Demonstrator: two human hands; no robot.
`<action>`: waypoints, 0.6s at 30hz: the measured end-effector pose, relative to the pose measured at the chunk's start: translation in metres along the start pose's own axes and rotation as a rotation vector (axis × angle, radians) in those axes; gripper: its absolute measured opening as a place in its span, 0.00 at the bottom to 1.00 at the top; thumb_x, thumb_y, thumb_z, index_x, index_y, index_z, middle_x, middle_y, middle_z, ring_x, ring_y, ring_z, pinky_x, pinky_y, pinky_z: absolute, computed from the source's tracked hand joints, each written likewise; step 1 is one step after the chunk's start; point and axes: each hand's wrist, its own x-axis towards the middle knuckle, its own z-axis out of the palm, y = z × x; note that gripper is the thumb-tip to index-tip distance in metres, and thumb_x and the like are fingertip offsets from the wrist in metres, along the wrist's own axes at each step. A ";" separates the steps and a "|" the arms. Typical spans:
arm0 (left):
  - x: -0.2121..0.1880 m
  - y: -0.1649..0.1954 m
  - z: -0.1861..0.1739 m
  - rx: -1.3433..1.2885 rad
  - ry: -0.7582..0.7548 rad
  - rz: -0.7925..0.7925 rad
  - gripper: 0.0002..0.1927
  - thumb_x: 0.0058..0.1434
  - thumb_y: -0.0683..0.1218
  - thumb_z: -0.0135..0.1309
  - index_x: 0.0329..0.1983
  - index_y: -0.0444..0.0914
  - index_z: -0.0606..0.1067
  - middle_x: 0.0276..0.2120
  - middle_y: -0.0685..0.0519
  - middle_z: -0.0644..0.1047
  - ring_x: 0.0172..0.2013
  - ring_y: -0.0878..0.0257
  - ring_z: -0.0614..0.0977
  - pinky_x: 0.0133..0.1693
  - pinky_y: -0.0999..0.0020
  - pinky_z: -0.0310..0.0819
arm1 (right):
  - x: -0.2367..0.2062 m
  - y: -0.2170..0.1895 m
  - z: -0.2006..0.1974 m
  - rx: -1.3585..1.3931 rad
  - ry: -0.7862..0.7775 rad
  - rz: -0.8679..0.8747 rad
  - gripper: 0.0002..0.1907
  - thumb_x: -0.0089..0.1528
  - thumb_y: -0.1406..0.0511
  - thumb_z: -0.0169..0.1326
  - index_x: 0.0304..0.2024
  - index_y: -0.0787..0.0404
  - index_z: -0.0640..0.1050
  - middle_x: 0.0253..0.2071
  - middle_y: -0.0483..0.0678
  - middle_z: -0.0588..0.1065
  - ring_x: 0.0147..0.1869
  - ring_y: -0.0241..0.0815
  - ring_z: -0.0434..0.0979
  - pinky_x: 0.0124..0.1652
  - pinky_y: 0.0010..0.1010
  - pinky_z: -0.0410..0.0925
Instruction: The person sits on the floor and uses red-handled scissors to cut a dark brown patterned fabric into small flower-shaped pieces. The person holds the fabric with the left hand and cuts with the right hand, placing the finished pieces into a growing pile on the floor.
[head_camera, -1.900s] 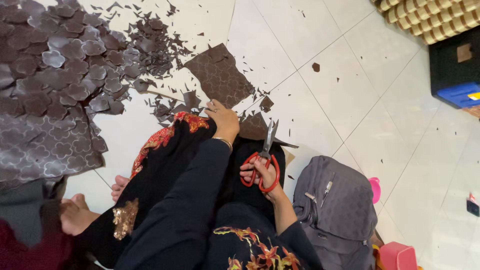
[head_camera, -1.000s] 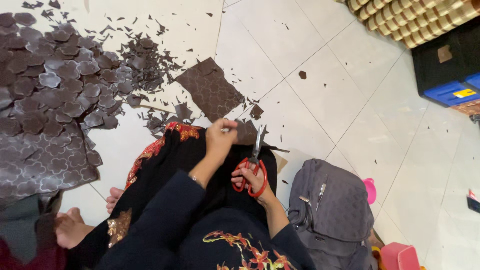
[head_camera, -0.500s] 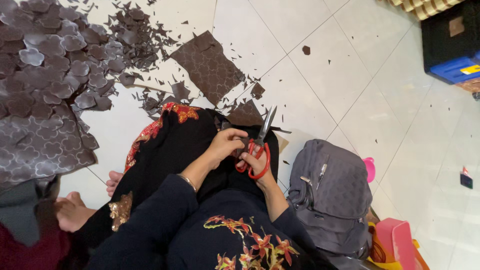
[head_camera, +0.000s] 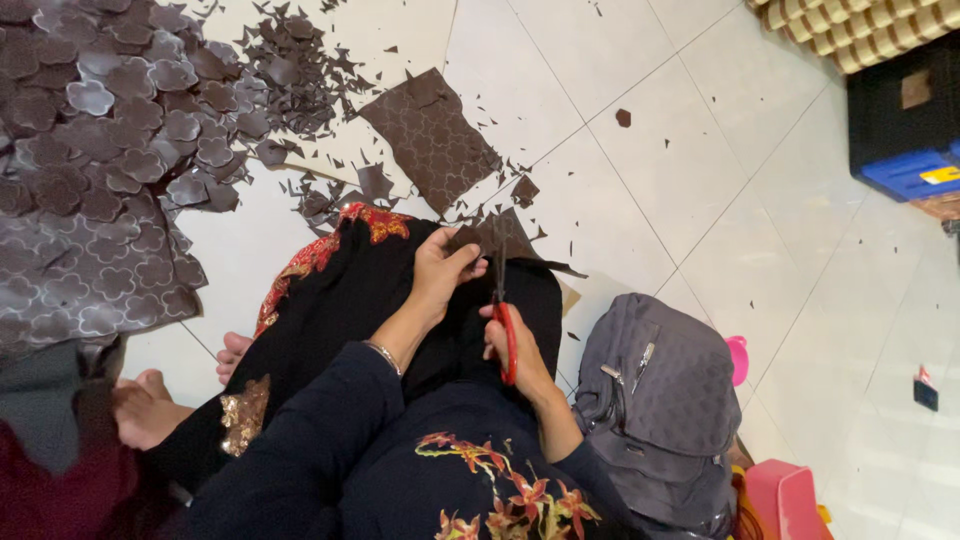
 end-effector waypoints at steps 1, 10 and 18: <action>-0.003 0.005 -0.003 -0.013 0.004 0.016 0.11 0.63 0.37 0.57 0.48 0.35 0.74 0.36 0.51 0.81 0.32 0.65 0.83 0.35 0.71 0.82 | -0.004 -0.005 0.007 -0.102 -0.009 -0.027 0.22 0.68 0.54 0.48 0.58 0.61 0.71 0.33 0.44 0.70 0.31 0.34 0.74 0.33 0.25 0.68; -0.036 0.049 -0.027 0.064 -0.031 0.079 0.12 0.60 0.36 0.60 0.46 0.34 0.76 0.36 0.52 0.82 0.32 0.67 0.83 0.34 0.74 0.79 | -0.013 -0.024 0.056 -0.063 -0.056 -0.072 0.23 0.68 0.54 0.49 0.58 0.62 0.70 0.33 0.44 0.69 0.33 0.33 0.73 0.35 0.25 0.68; -0.058 0.064 -0.042 0.093 -0.071 0.113 0.10 0.60 0.36 0.62 0.44 0.34 0.76 0.36 0.52 0.82 0.33 0.68 0.82 0.36 0.74 0.79 | -0.016 -0.006 0.082 0.105 -0.098 -0.137 0.27 0.68 0.50 0.47 0.58 0.63 0.69 0.35 0.43 0.69 0.32 0.33 0.71 0.35 0.24 0.66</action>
